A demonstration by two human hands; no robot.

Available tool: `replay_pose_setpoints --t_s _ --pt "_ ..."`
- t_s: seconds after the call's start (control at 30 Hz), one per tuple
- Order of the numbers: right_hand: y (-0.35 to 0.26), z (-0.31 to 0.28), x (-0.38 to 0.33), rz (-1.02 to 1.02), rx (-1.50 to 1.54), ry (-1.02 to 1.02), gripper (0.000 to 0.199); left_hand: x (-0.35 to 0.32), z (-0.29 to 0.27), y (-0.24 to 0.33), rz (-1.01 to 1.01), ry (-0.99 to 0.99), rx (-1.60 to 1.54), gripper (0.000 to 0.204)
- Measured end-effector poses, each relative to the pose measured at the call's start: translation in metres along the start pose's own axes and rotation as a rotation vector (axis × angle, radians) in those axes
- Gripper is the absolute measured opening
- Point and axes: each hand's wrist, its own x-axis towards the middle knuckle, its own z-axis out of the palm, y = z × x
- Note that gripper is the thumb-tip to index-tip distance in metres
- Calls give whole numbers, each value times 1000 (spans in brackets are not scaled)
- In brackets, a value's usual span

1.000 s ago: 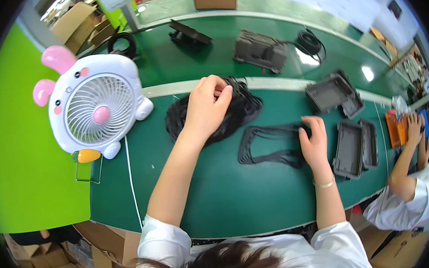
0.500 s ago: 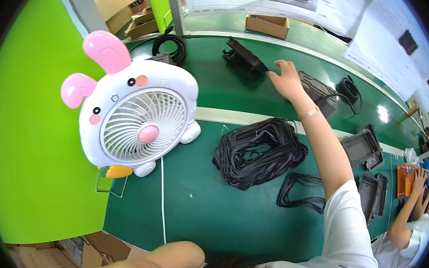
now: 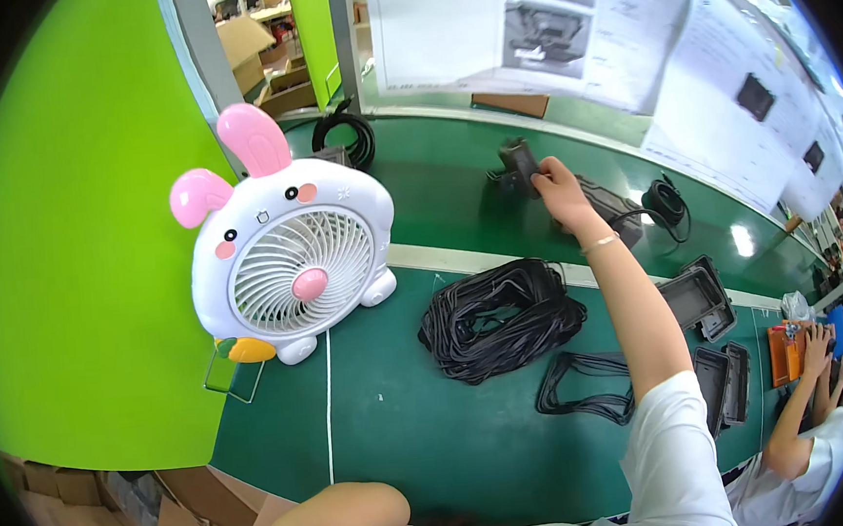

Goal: Fitting a rubber gasket into the groove of a plastic junction box housing.

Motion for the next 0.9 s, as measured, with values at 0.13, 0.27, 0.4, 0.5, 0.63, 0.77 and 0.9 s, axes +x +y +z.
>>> replay_pose_setpoints --t_s 0.13,0.27,0.4,0.5,0.63,0.77,0.9 --pt "-61 -63 -79 80 455 155 11 8 4 -33 -23 -382 140 19" --pt "-92 -111 -202 70 572 15 4 28 -3 -65 -432 100 -46 55" --pt "-124 -123 -302 -60 433 -357 10 80 57 -62 -609 617 -341 67" --pt "-135 -120 -339 -271 -15 -575 21 76 96 -113 -315 310 -248 71" --pt "-108 -105 -367 -279 -328 -618 24 129 98 -79 -789 898 -388 74" --pt "-119 -97 -385 -191 -425 -607 32 125 119 -90 -851 881 -441 79" --pt "-139 -70 -385 4 -432 -551 53 118 119 -105 -789 822 -617 80"
